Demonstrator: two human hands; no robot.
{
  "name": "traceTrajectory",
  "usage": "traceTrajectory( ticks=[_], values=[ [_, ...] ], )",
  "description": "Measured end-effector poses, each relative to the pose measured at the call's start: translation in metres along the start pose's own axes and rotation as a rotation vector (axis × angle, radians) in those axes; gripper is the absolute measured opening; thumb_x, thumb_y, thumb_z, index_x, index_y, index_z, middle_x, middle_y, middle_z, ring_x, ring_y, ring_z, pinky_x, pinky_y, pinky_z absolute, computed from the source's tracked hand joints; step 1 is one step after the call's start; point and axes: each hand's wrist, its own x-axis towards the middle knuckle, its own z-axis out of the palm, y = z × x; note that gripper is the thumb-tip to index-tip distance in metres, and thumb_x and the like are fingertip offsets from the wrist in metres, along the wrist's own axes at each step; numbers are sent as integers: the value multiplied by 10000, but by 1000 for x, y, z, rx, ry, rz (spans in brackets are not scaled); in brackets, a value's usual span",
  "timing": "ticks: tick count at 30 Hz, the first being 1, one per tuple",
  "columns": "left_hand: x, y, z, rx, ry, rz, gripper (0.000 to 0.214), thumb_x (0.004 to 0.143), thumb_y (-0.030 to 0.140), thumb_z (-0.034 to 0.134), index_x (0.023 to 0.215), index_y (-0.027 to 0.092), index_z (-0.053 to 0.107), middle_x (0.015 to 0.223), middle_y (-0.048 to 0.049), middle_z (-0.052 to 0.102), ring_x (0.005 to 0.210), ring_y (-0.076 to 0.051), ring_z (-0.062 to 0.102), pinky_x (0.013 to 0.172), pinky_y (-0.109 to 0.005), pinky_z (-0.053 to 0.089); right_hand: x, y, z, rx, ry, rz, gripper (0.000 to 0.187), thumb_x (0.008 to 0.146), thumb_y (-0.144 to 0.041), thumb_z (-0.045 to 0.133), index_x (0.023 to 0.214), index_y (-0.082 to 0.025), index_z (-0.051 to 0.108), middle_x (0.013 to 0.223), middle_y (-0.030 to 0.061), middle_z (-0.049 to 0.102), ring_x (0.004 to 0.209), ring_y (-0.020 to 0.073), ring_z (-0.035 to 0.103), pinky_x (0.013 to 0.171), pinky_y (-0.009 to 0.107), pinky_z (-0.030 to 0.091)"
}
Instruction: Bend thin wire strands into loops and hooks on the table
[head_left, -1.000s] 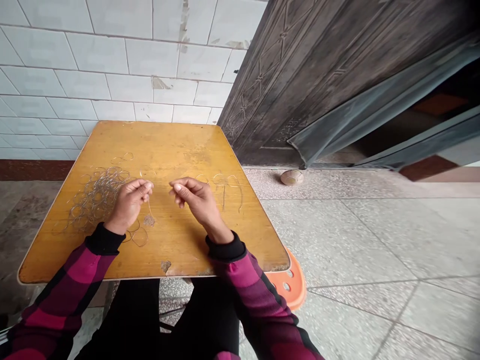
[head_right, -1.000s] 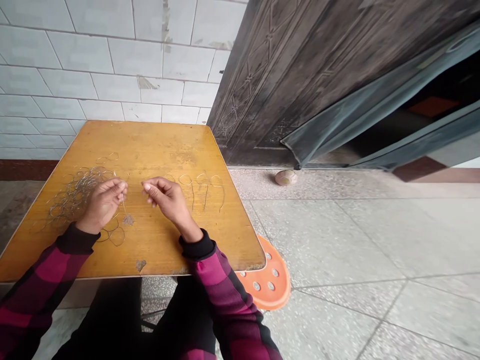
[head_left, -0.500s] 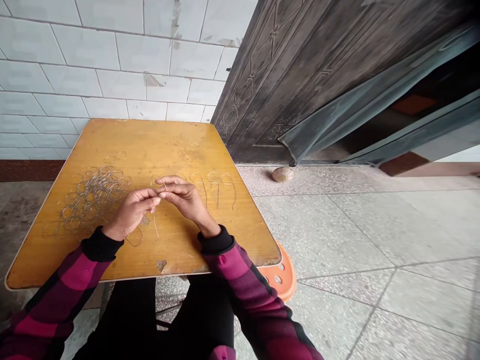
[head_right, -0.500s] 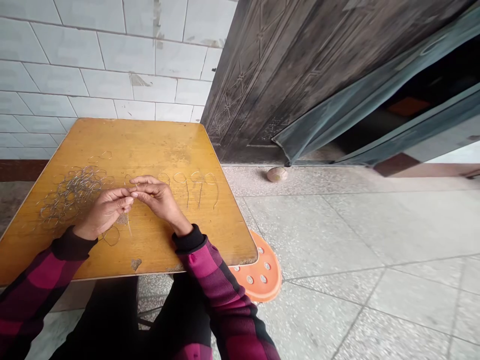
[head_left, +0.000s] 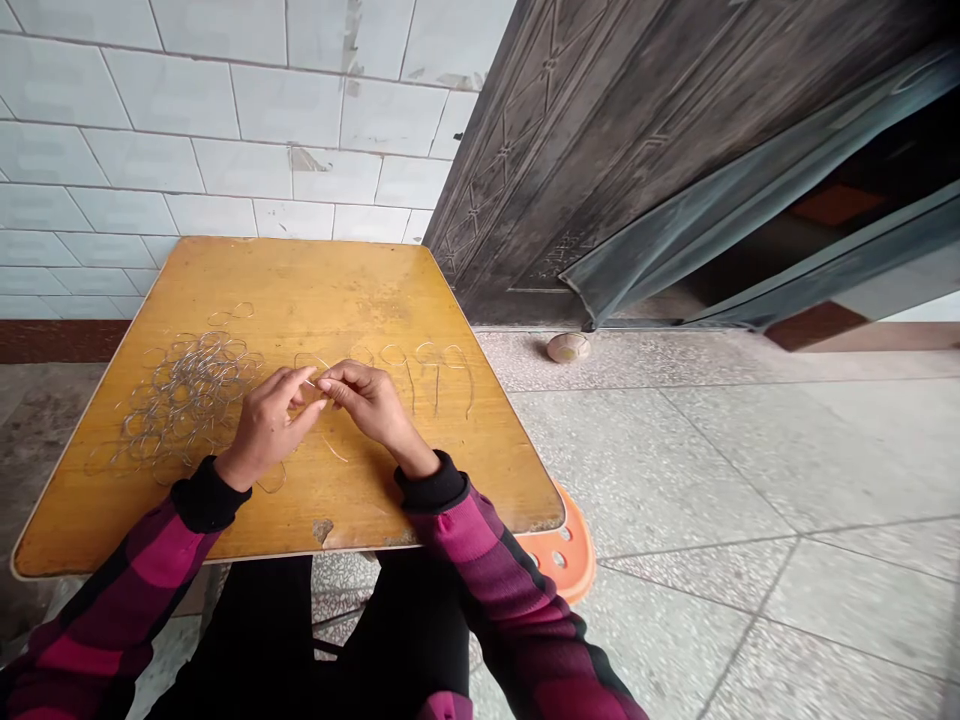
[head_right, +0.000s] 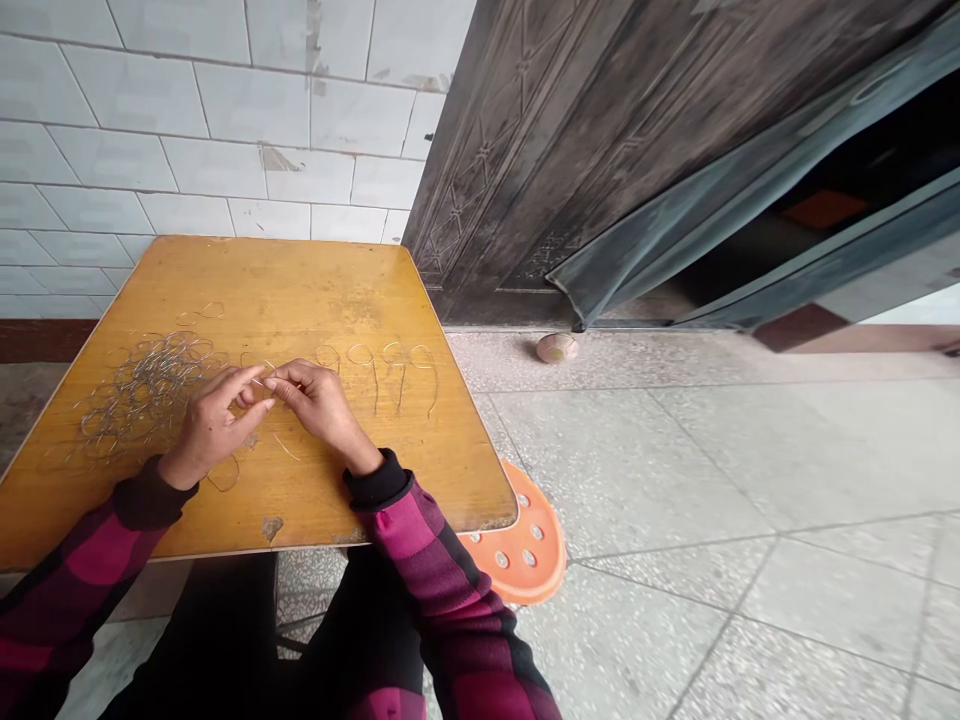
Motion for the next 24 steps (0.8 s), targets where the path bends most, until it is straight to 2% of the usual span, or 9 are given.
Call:
traceTrajectory(
  ticks=[3,8,14,17,20,24],
  values=[
    [2,-4,-9,92,-7,80,273,849,195,591,1115,215,644,873,-57,649,734,-169,575,706,-310,462,-1,-1,0,54,-16,69,349,884,-500,577,798,-168,644,701,4,611,606,96,547,583,233,464],
    [6,-13,-21,327,-42,211,182,884,194,548,938,222,719,948,-97,655,816,-212,559,688,-322,413,0,-1,1,165,-54,153,342,846,-494,624,769,-161,620,696,4,641,569,76,554,549,215,457],
    [12,-18,-24,370,-98,294,238,903,172,512,997,246,718,1101,-102,678,832,-224,563,711,-351,410,1,0,2,318,-63,206,348,794,-499,677,778,-158,611,705,2,649,553,64,560,538,207,468],
    [15,-21,-24,329,-157,297,233,907,177,498,947,241,719,1073,-100,696,843,-232,568,707,-355,414,1,2,3,334,-70,205,355,763,-503,706,794,-161,614,695,-6,636,565,69,562,538,207,467],
    [17,-21,-22,270,-240,292,240,915,182,477,907,230,712,952,-89,711,820,-222,579,709,-343,429,2,5,5,315,-37,188,370,724,-509,739,817,-167,631,677,-20,610,564,73,544,526,206,461],
    [18,-19,-19,119,-229,247,229,920,206,484,875,212,708,841,-78,700,773,-194,594,710,-317,448,3,9,5,289,11,165,379,699,-527,752,798,-173,661,700,-13,611,566,75,508,502,205,442]
  ],
)
